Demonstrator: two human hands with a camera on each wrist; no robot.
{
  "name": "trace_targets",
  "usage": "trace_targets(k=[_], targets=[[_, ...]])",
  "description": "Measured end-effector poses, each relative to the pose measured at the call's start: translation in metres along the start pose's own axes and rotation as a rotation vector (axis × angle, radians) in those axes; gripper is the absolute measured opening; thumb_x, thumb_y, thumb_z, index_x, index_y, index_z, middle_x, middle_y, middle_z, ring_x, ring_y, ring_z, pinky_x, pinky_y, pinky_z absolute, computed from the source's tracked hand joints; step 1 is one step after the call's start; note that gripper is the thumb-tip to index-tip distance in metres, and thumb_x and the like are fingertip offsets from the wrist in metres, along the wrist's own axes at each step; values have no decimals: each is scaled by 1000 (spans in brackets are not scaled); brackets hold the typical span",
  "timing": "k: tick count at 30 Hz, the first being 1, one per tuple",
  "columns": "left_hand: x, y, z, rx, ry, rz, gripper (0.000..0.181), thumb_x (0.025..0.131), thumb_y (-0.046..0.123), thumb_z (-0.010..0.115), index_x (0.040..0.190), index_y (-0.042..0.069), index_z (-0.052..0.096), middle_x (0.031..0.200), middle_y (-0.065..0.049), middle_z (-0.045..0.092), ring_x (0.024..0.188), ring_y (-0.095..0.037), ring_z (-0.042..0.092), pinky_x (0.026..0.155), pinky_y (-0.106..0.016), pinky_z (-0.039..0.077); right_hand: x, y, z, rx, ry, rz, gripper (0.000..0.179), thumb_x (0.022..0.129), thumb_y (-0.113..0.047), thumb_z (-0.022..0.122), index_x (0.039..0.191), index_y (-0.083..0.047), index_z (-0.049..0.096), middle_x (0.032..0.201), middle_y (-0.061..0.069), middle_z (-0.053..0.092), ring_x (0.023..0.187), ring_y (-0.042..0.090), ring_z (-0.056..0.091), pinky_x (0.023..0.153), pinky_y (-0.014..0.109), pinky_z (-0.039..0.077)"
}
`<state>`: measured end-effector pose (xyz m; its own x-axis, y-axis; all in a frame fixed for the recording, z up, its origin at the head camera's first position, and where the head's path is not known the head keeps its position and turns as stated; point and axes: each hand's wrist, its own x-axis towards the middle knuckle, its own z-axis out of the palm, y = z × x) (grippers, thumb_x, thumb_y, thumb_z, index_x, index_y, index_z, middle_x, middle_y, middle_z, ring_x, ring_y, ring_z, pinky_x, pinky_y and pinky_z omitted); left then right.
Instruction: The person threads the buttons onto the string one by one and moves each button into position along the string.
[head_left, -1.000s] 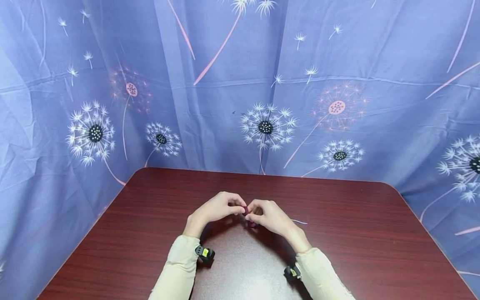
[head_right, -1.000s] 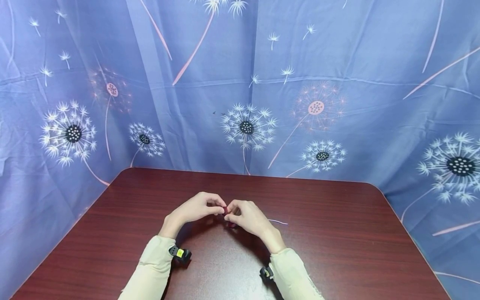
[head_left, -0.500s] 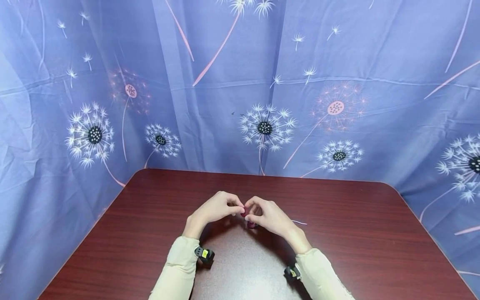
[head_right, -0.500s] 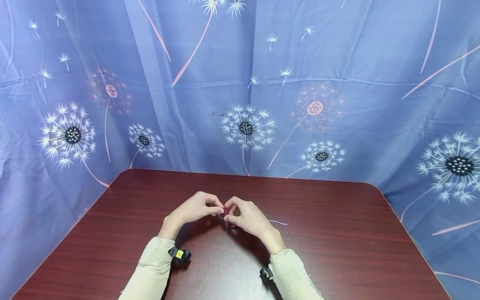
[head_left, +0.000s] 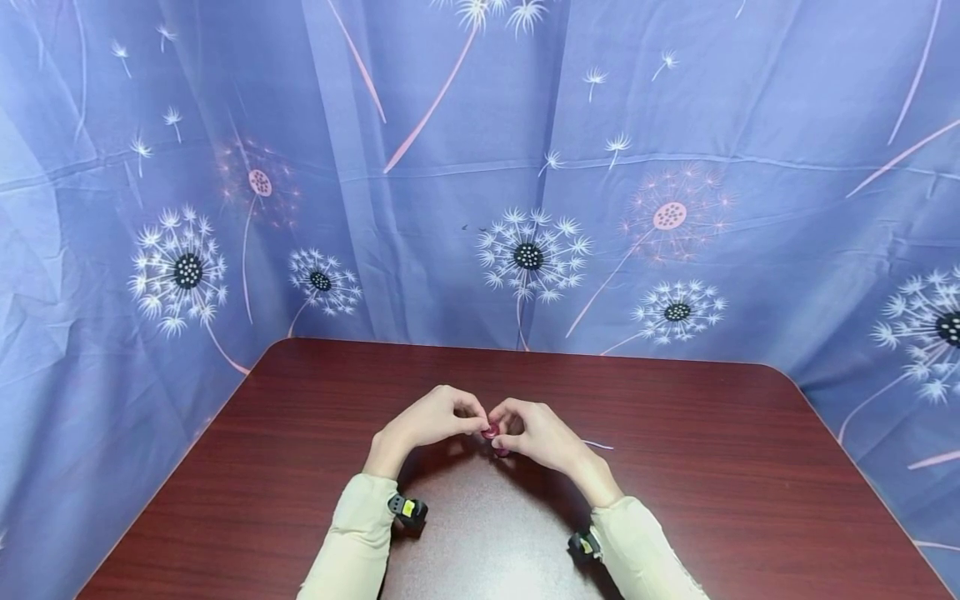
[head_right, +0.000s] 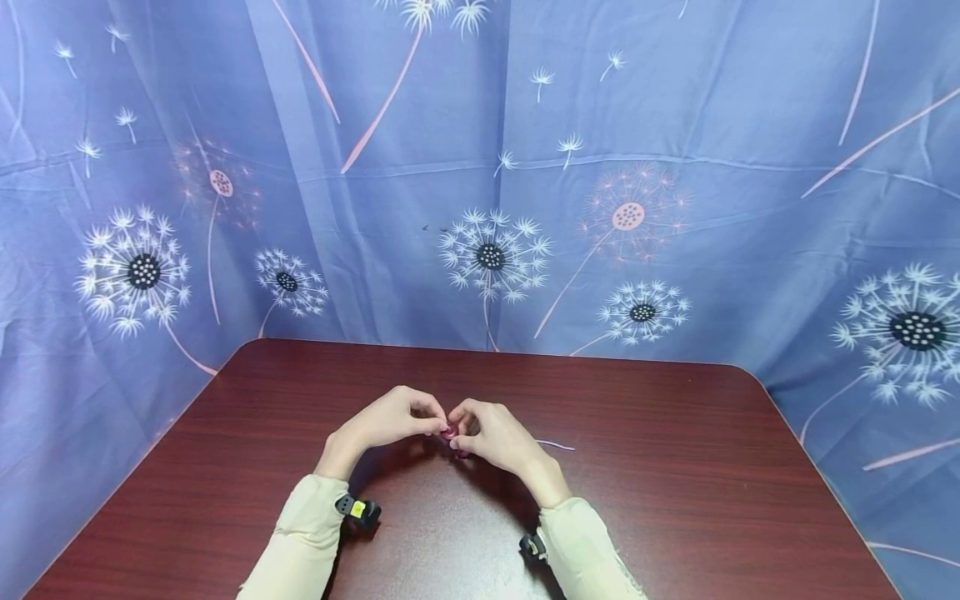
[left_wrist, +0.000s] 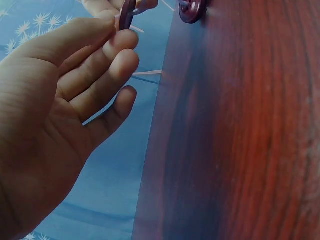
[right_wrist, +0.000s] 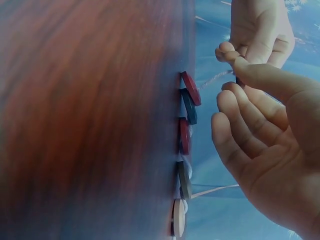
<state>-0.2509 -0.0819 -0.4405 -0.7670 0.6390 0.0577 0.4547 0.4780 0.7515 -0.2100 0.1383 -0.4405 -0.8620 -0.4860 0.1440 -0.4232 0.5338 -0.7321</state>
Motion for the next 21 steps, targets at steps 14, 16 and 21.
trace_targets(k=[14, 16, 21], targets=[[-4, 1, -7, 33, 1, 26, 4, 89, 26, 72, 87, 24, 75, 73, 14, 67, 72, -4, 61, 70, -24, 51, -2, 4, 1, -169, -45, 19, 24, 77, -13, 82, 98, -14, 71, 74, -5, 57, 68, 5, 51, 64, 22, 44], [-5, 1, -7, 32, 0, 24, 4, 88, 27, 72, 87, 24, 75, 72, 13, 66, 71, -4, 60, 68, -24, 50, -2, 4, 2, -193, -58, 28, 24, 76, -14, 83, 97, -16, 71, 72, -5, 55, 68, 5, 49, 64, 23, 42], [-8, -2, -6, 28, -22, 5, 5, 88, 25, 73, 87, 22, 76, 70, 10, 66, 68, -5, 59, 65, -23, 49, -3, 6, 4, -203, -107, 51, 27, 75, -14, 85, 98, -15, 71, 70, -7, 52, 67, 5, 48, 63, 23, 41]])
